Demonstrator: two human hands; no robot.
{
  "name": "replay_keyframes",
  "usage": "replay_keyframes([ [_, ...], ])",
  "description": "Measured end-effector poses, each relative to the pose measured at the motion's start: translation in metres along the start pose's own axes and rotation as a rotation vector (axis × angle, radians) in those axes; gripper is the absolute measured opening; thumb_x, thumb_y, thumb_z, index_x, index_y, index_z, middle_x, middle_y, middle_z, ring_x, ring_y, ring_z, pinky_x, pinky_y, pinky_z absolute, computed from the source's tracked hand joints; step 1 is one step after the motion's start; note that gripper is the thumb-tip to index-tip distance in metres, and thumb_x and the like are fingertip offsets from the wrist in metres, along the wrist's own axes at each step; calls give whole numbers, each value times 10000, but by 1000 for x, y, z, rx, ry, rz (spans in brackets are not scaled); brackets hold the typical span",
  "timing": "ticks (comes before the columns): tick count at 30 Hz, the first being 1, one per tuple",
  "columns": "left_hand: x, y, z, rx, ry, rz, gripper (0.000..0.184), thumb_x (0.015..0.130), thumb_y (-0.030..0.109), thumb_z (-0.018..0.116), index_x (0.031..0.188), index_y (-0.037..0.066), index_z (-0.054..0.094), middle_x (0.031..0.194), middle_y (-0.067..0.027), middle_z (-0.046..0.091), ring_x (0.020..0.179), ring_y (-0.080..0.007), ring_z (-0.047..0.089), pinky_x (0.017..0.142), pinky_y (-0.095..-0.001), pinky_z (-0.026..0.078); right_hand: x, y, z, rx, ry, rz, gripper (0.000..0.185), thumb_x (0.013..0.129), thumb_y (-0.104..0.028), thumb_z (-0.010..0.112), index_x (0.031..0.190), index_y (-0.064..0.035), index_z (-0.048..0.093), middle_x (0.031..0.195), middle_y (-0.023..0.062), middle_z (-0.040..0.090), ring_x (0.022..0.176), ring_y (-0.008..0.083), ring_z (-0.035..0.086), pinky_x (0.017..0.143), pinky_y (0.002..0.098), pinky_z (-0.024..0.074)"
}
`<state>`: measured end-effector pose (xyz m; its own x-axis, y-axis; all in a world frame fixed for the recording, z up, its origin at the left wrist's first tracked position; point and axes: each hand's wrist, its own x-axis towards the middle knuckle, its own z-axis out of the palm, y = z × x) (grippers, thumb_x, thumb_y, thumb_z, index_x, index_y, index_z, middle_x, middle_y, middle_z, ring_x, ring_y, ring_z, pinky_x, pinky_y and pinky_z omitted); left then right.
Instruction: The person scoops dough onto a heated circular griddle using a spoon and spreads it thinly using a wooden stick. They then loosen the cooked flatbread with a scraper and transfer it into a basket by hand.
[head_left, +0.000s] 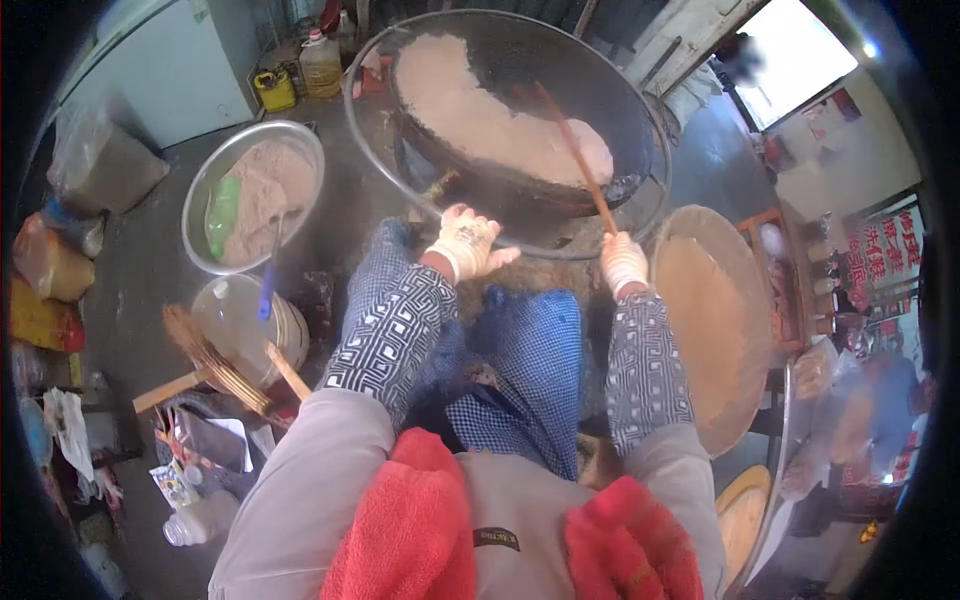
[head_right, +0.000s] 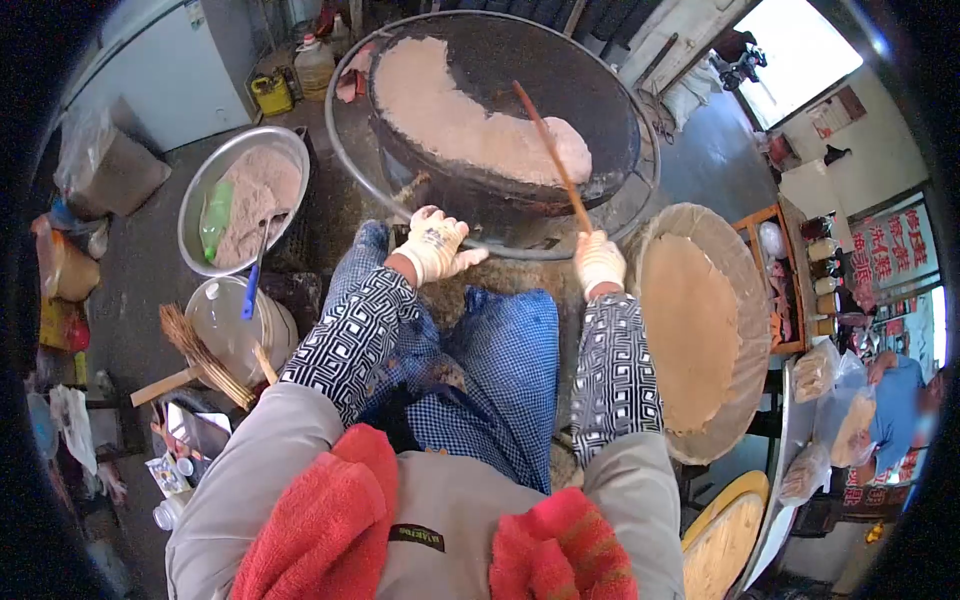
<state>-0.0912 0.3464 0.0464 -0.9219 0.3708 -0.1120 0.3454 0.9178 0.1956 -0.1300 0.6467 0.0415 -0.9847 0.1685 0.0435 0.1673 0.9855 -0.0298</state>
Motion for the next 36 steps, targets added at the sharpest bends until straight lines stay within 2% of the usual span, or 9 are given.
replay_keyframes([
  [7,0,-32,16,-32,152,-12,611,905,643,449,1023,99,702,1015,-129,694,1118,-304,577,1105,-470,277,-25,-19,-14,-28,26,-139,385,977,-414,455,1003,-50,582,836,267,665,822,462,644,790,560,492],
  [10,-2,-46,5,-43,137,-23,586,914,621,437,988,119,729,1005,-125,704,1087,-297,592,1118,-460,258,-12,9,-3,-3,-8,44,377,977,-399,464,1021,-48,593,921,272,675,887,443,655,807,543,500],
  [13,-7,-51,-7,-20,83,-96,616,928,620,384,1028,131,745,1028,-128,710,1082,-319,587,1130,-479,212,-7,9,-14,-39,54,7,388,978,-403,465,1034,-41,595,932,265,677,898,438,656,796,536,510],
  [18,12,30,-4,-128,-112,-87,720,942,632,325,1049,45,727,1028,-164,705,1176,-330,563,1105,-530,221,-25,23,-12,-72,1,17,363,982,-391,449,1020,-57,585,899,275,672,887,445,654,784,545,505],
  [19,18,49,-9,-233,-213,-102,750,926,664,328,1116,39,696,1111,-175,679,1197,-337,550,1113,-511,235,-18,28,-8,-63,7,40,365,981,-393,450,1019,-57,586,900,277,672,891,447,653,789,548,502],
  [20,20,64,2,-195,-108,-96,734,911,675,374,1182,55,658,1207,-175,635,1234,-337,518,1123,-496,231,-14,29,-6,-52,11,66,368,981,-395,450,1018,-56,588,901,278,672,895,449,652,795,551,499],
  [24,24,59,12,-203,-10,-56,706,881,664,472,1209,60,638,1220,-172,617,1256,-337,482,1134,-499,213,-37,5,-33,-113,-95,-13,380,983,-404,446,1031,-55,589,931,272,677,914,448,650,813,537,502],
  [28,18,58,4,-189,-101,-40,754,858,664,499,1256,32,602,1277,-174,591,1313,-328,435,1156,-494,179,-28,42,-14,-63,18,60,375,980,-408,450,1015,-60,585,914,272,674,893,448,649,798,540,500],
  [36,15,39,18,-136,61,25,692,849,681,518,1104,53,659,1145,-161,640,1187,-339,520,1112,-484,254,-24,47,-17,-11,-34,131,400,996,-397,416,1050,-52,611,974,261,679,951,434,648,848,525,497],
])
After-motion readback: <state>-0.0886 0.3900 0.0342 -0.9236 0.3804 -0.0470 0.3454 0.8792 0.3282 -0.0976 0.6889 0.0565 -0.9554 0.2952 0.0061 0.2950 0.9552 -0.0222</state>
